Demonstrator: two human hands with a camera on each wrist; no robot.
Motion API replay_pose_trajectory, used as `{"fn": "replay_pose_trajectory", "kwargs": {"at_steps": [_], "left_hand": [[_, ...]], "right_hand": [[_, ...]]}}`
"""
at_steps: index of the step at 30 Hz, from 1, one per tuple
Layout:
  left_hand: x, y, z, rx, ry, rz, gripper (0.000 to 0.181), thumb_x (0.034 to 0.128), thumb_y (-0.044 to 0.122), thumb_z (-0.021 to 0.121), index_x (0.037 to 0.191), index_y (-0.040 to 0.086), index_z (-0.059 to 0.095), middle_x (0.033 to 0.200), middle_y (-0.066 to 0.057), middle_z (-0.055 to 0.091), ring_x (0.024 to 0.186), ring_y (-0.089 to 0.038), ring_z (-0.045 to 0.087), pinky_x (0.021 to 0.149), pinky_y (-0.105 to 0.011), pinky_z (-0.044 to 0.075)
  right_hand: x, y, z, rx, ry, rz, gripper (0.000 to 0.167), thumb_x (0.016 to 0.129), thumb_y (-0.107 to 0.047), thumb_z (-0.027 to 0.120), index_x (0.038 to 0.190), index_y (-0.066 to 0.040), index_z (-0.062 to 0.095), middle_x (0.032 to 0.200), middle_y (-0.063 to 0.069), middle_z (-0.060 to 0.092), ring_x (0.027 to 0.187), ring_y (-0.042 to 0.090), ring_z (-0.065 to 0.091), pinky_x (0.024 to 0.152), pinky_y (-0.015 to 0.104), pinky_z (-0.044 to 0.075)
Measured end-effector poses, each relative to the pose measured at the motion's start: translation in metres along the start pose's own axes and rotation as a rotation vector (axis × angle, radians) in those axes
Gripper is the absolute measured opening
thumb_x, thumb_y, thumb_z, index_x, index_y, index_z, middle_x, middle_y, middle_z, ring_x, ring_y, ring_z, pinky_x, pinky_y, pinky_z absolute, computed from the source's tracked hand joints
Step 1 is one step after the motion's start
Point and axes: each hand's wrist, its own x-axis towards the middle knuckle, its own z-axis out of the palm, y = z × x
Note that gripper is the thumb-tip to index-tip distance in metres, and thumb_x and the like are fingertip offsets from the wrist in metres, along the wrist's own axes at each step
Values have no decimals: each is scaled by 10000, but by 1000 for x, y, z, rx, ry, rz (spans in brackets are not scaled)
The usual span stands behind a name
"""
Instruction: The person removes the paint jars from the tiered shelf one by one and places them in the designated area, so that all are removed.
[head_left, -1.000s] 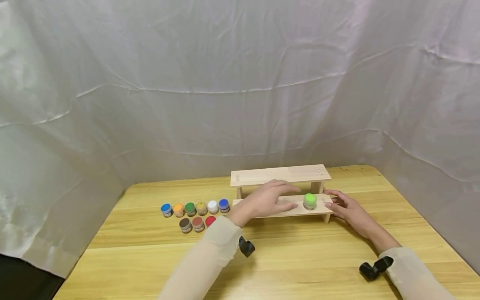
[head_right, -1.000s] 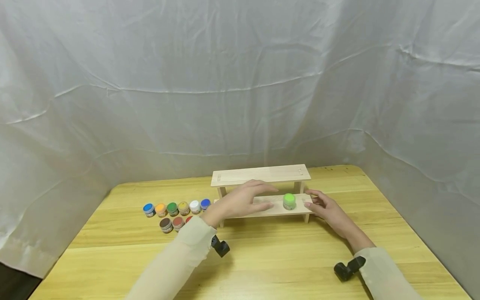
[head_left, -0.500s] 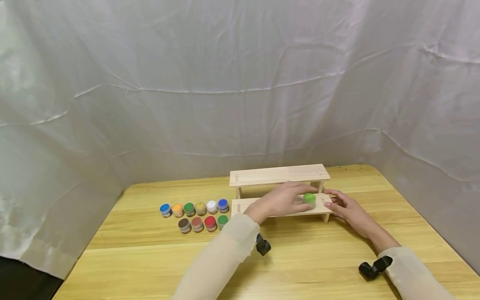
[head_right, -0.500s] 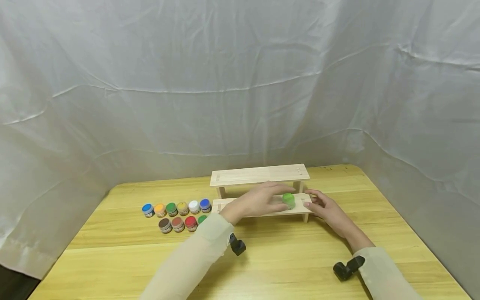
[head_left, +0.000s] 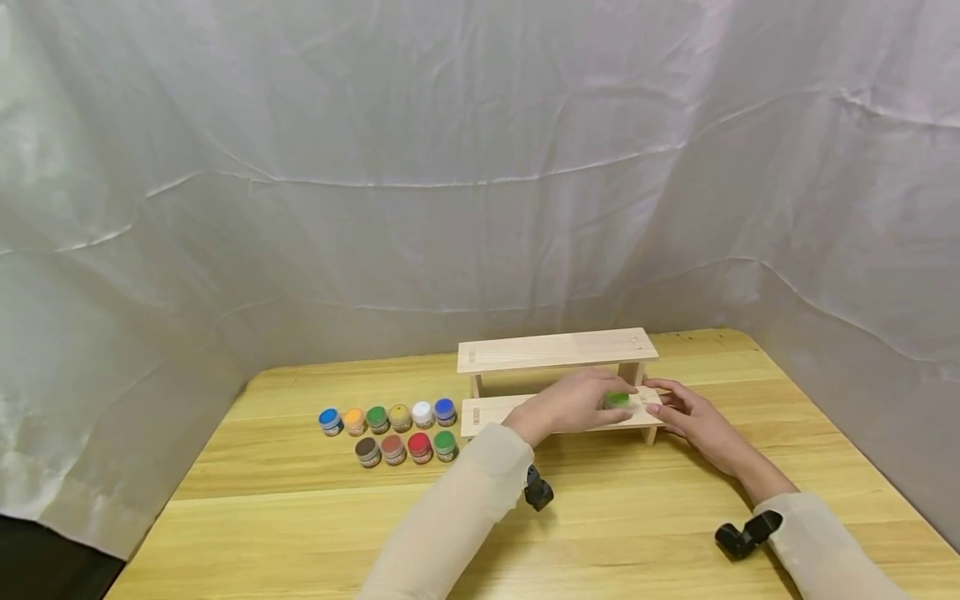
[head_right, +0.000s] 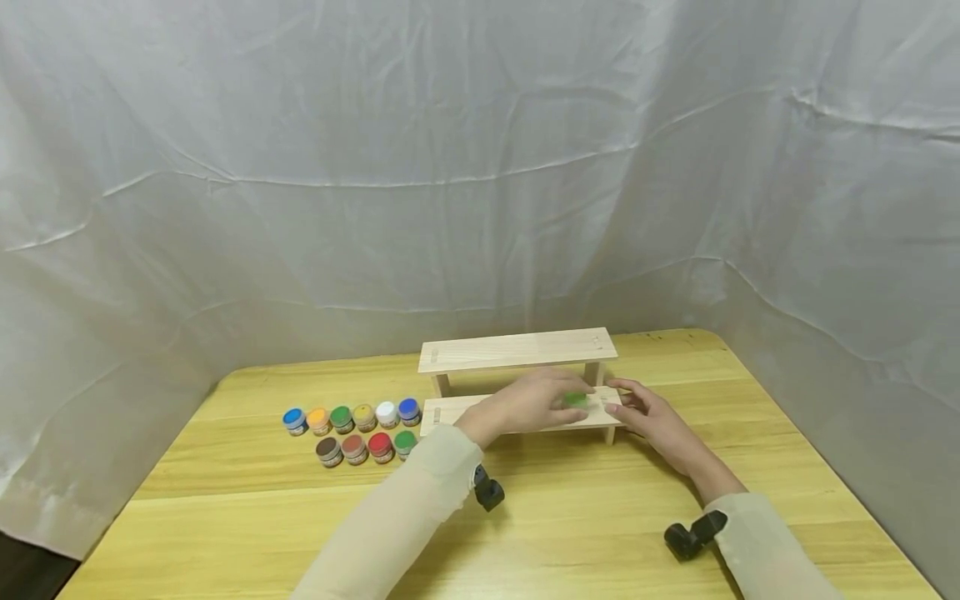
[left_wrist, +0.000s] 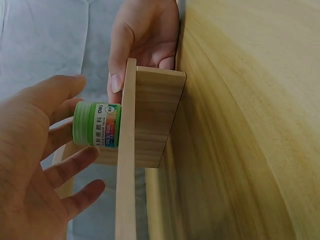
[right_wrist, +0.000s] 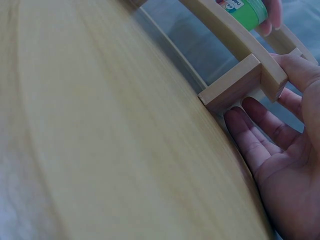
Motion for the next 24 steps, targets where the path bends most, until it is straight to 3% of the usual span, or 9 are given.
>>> {"fn": "replay_pose_trajectory", "kwargs": {"at_steps": [6, 16, 24], "left_hand": [[-4, -3, 1, 44, 31, -10, 442, 1001, 401, 542, 1386, 185, 567, 1348, 35, 559, 1227, -107, 517, 1058, -213, 362], [-17, -4, 0, 126, 62, -17, 450, 1005, 442, 511, 1361, 179, 590, 1303, 32, 581, 1213, -117, 524, 1064, -229, 363], [-30, -2, -3, 204, 85, 17, 460, 1005, 467, 498, 1324, 157, 615, 1254, 20, 614, 1176, -123, 545, 1066, -239, 361]], "right_hand": [[-1, -3, 1, 34, -1, -4, 582, 1003, -246, 582, 1483, -24, 338, 1229, 277, 477, 1002, 138, 605, 833, 267, 542], [-2, -3, 1, 34, 7, 11, 592, 1000, -255, 587, 1484, -26, 337, 1228, 273, 474, 999, 142, 601, 833, 264, 540], [-2, -1, 1, 2, 24, 6, 579, 995, -264, 595, 1474, -37, 364, 1202, 241, 497, 987, 134, 602, 826, 242, 536]]}}
